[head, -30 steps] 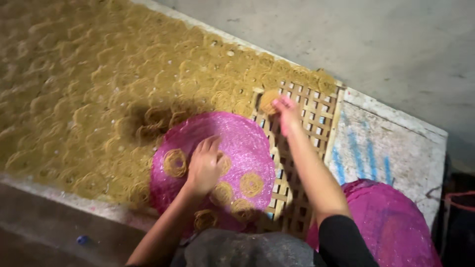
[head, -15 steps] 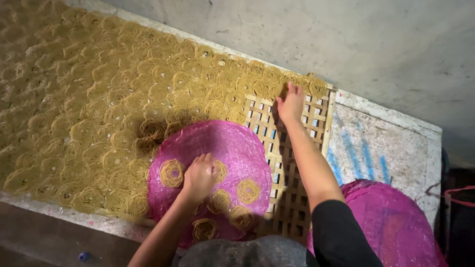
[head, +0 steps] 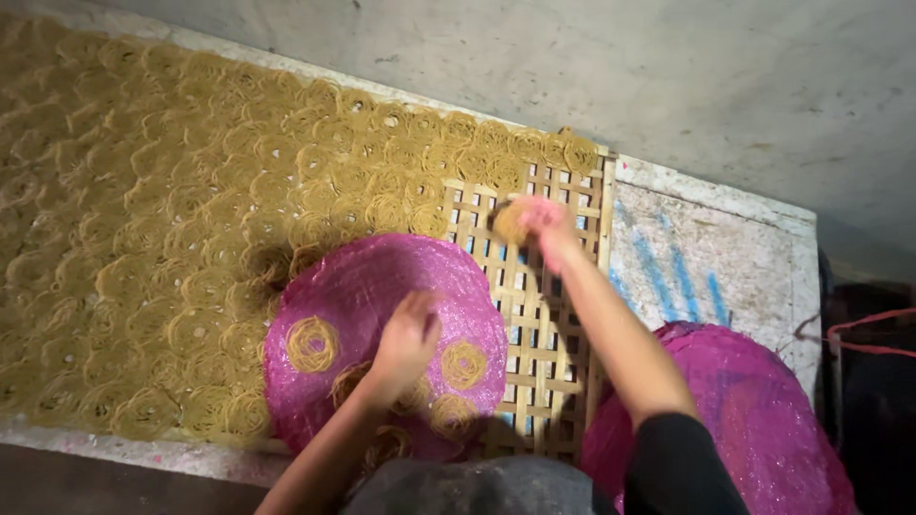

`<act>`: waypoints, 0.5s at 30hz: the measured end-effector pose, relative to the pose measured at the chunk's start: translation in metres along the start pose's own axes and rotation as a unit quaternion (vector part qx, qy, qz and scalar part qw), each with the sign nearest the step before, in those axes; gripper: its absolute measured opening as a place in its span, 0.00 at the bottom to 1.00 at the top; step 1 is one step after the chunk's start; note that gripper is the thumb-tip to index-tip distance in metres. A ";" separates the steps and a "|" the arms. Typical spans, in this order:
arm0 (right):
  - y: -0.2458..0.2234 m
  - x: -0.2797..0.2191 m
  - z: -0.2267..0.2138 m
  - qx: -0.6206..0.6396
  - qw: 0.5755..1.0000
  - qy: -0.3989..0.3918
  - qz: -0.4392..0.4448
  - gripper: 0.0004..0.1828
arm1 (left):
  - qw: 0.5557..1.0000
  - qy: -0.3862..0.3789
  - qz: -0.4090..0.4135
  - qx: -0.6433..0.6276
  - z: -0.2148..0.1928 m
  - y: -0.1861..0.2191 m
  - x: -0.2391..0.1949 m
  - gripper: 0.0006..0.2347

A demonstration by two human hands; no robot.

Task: The person arranges spiral-shaped noodles from a woven tray onto pink circular mats, placing them one by one in a repeating pattern. The person then moves the filled mats to a nearby rack.

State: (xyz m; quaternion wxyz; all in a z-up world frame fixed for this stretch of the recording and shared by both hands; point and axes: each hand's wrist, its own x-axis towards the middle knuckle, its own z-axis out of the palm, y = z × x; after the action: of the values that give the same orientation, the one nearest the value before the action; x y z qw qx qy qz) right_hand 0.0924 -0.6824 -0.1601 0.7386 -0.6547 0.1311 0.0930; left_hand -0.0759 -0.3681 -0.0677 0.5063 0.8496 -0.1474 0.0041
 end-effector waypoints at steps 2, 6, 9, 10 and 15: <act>0.004 0.045 -0.028 0.088 0.994 0.042 -0.044 0.19 | 0.989 -0.068 0.022 0.132 0.008 0.005 -0.011 0.12; 0.007 0.090 -0.037 -0.051 0.984 0.104 -0.138 0.20 | 0.959 -0.182 -0.014 0.215 0.022 0.017 -0.024 0.13; 0.002 0.081 -0.021 -0.367 0.877 0.178 -0.255 0.18 | 0.953 -0.145 0.040 0.264 0.029 0.016 -0.026 0.09; -0.005 0.072 -0.016 -0.394 0.849 0.181 -0.301 0.19 | 0.953 -0.155 0.044 0.256 0.031 0.014 -0.026 0.10; -0.053 0.027 0.008 -0.505 0.741 0.213 -0.389 0.25 | 0.941 -0.203 0.002 0.271 0.048 0.001 -0.025 0.11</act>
State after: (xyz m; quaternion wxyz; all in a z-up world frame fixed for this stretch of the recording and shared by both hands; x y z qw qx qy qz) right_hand 0.1348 -0.6823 -0.1182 0.2252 -0.9285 -0.0473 -0.2914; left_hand -0.1071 -0.4035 -0.0942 0.2168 0.9371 -0.2422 -0.1275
